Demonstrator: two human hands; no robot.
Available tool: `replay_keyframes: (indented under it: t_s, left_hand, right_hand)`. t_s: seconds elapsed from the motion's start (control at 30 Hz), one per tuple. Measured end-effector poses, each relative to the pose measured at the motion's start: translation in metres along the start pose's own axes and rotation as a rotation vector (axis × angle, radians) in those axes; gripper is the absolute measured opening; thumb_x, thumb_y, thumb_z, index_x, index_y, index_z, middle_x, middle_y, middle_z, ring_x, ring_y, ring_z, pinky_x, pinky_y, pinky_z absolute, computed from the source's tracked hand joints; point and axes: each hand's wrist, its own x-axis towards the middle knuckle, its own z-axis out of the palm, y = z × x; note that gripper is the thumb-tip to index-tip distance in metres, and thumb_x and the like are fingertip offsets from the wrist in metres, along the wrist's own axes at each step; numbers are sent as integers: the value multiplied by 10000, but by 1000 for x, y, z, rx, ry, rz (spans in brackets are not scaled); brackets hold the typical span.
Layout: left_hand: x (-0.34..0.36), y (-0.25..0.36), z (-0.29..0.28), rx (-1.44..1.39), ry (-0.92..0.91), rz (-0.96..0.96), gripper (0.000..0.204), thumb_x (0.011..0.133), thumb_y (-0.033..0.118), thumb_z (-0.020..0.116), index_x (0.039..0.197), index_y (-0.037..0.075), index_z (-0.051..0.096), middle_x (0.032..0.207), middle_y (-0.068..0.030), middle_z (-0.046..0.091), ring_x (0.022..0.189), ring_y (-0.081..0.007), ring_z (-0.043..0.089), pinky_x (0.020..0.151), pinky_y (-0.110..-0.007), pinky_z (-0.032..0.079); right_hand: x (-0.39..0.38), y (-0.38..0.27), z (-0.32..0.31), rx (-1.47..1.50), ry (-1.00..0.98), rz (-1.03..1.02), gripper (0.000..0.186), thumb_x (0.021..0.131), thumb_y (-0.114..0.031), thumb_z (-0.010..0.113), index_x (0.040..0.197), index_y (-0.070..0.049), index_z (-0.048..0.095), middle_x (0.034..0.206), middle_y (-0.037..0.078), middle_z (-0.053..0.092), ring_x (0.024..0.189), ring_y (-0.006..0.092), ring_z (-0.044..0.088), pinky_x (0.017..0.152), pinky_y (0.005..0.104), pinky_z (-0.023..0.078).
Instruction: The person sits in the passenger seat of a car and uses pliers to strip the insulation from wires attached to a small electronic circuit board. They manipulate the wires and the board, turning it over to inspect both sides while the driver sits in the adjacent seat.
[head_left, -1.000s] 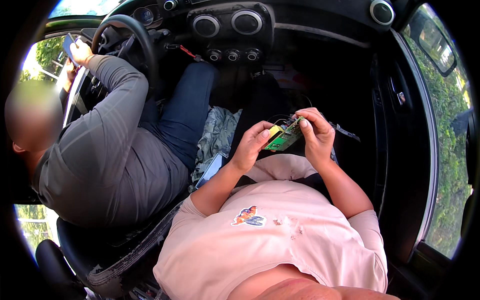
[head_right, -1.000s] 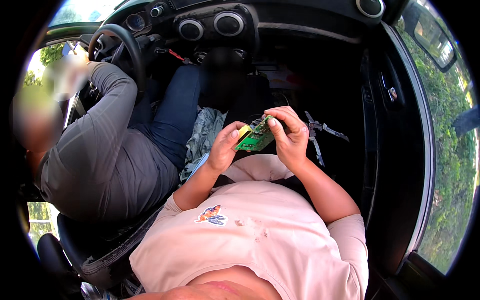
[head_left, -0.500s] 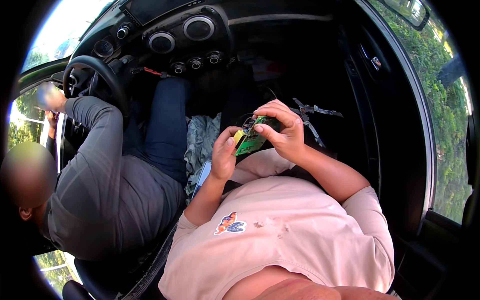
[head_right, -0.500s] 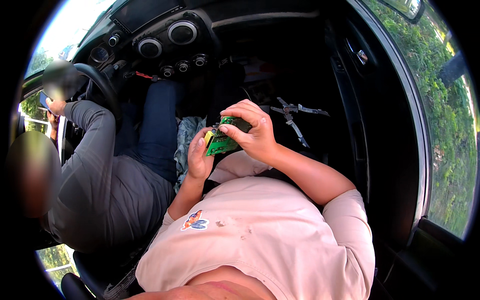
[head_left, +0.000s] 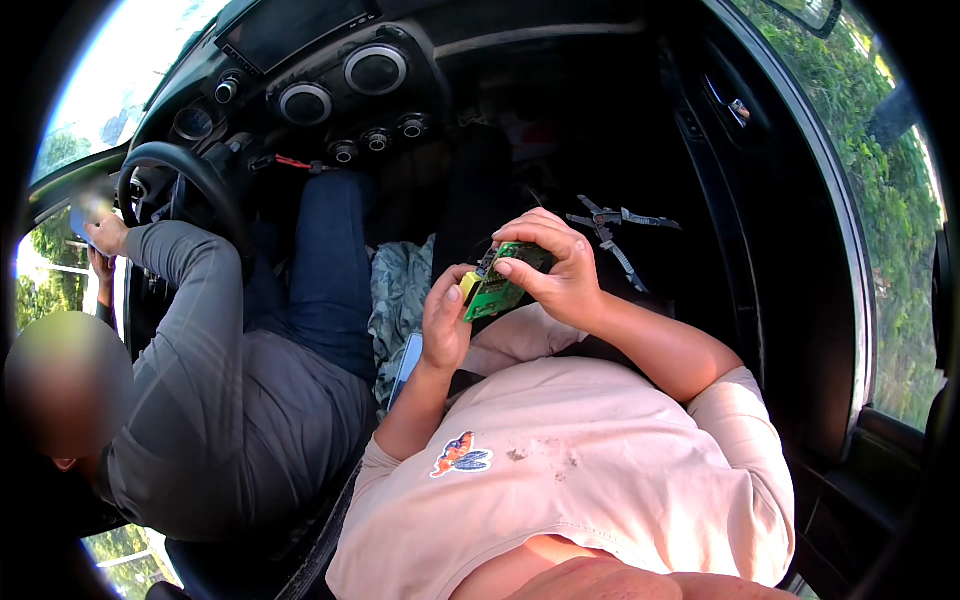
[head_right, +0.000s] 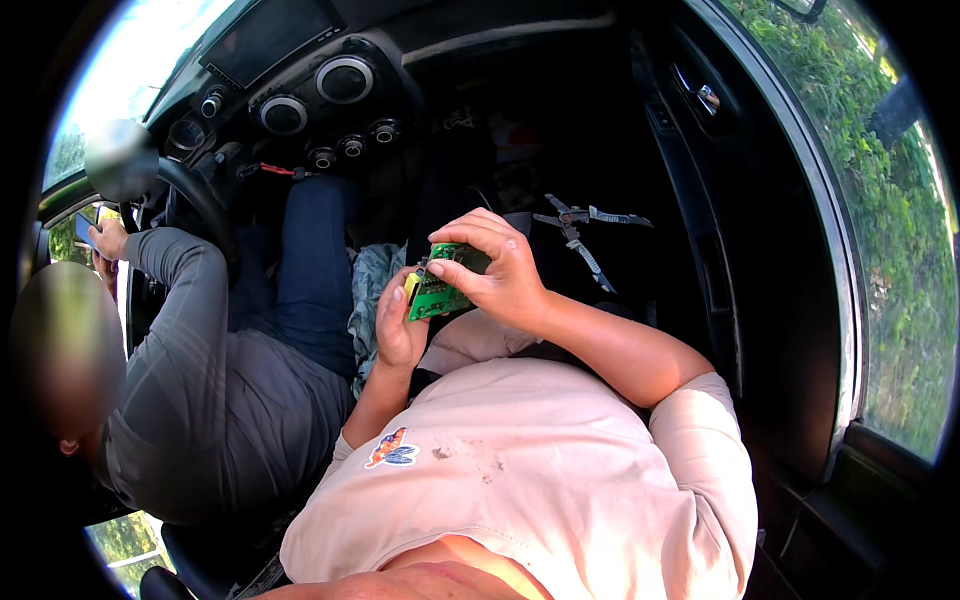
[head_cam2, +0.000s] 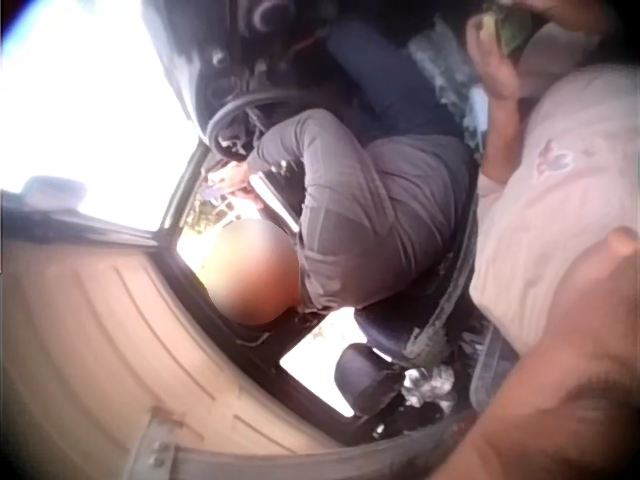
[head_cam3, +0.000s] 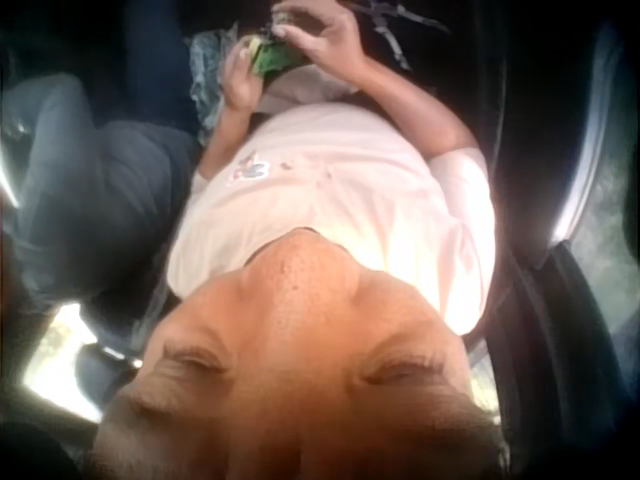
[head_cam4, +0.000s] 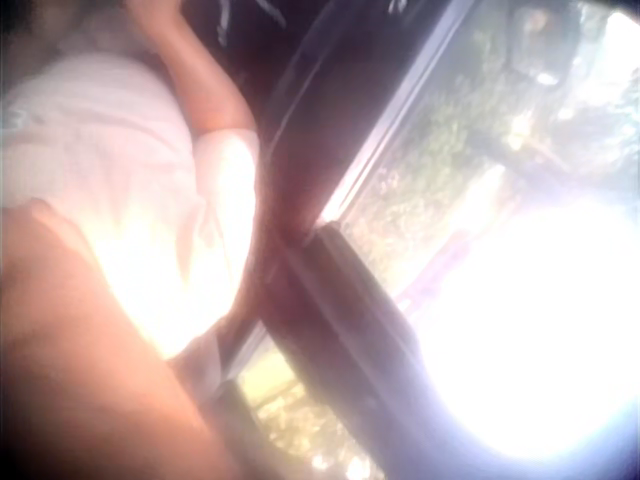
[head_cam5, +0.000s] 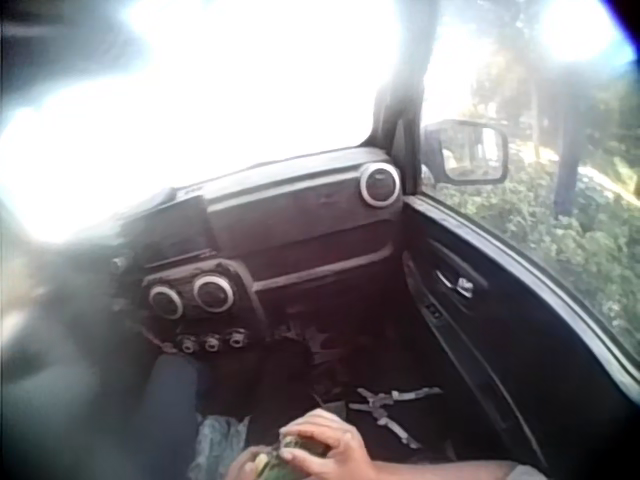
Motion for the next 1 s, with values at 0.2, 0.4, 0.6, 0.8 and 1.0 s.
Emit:
replay_keyframes:
  t_s: [0.2, 0.4, 0.6, 0.8, 1.0]
  left_hand:
    - [0, 4, 1, 27, 40, 19, 479, 899, 435, 534, 1077, -9, 517, 961, -39, 570, 892, -87, 534, 811, -230, 413]
    - [2, 16, 5, 99, 46, 20, 423, 916, 394, 521, 1064, -2, 537, 930, -41, 593, 831, -85, 556, 747, -225, 448]
    - [2, 18, 2, 90, 35, 20, 413, 916, 382, 529, 1068, -1, 538, 917, -36, 600, 804, -73, 560, 718, -210, 457]
    - [1, 19, 6, 97, 38, 26, 419, 916, 395, 529, 1066, 4, 543, 902, -16, 596, 775, -49, 538, 696, -190, 435]
    - [1, 16, 3, 127, 30, 48, 434, 908, 410, 540, 1069, 8, 549, 866, 11, 585, 726, -15, 493, 630, -155, 370]
  right_hand:
    - [0, 3, 1, 41, -1, 58, 239, 739, -148, 725, 923, -6, 669, 855, 96, 659, 826, 214, 600, 770, 323, 467]
    - [-1, 11, 0, 137, -7, 43, 232, 754, -117, 700, 952, 0, 663, 903, 104, 650, 853, 211, 597, 774, 310, 472]
    - [-1, 11, 1, 169, -14, 57, 226, 759, -116, 706, 949, -3, 663, 907, 97, 647, 861, 201, 596, 769, 301, 473]
    - [-1, 11, 0, 188, -16, 48, 230, 758, -126, 717, 945, -4, 664, 905, 92, 646, 858, 195, 594, 765, 291, 475]
    - [1, 11, -2, 184, -25, -35, 236, 759, -131, 719, 951, -6, 664, 909, 90, 648, 862, 194, 593, 770, 287, 476]
